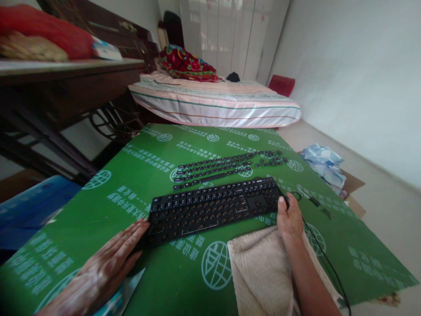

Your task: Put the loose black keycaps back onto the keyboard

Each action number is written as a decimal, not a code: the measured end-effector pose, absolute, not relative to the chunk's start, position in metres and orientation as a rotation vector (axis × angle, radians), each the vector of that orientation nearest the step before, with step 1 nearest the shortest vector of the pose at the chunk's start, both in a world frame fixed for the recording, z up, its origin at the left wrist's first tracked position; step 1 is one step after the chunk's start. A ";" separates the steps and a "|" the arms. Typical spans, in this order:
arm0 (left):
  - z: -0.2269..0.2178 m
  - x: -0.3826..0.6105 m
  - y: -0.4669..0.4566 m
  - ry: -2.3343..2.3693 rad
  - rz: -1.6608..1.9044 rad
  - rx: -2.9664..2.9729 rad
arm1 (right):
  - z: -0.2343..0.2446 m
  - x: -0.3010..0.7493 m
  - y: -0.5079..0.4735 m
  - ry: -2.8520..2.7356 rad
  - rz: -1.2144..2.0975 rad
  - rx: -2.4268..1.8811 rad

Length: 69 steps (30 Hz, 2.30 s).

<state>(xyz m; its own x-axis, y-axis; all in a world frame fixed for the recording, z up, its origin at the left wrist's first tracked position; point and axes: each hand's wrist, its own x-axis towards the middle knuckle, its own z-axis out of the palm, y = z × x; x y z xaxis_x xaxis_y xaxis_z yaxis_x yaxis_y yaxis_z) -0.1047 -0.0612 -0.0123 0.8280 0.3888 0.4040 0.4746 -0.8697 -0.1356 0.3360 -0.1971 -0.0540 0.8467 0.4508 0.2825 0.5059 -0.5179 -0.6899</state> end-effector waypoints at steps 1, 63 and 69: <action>-0.013 -0.105 -0.061 -0.666 -0.543 -2.776 | -0.054 0.337 -0.197 -0.680 -0.076 -2.182; 0.013 -0.091 -0.067 -1.319 -0.658 -2.950 | -0.049 0.329 -0.200 -0.592 -0.144 -2.113; 0.015 -0.061 -0.065 -1.637 -0.663 -3.040 | -0.049 0.329 -0.198 -0.583 -0.124 -2.112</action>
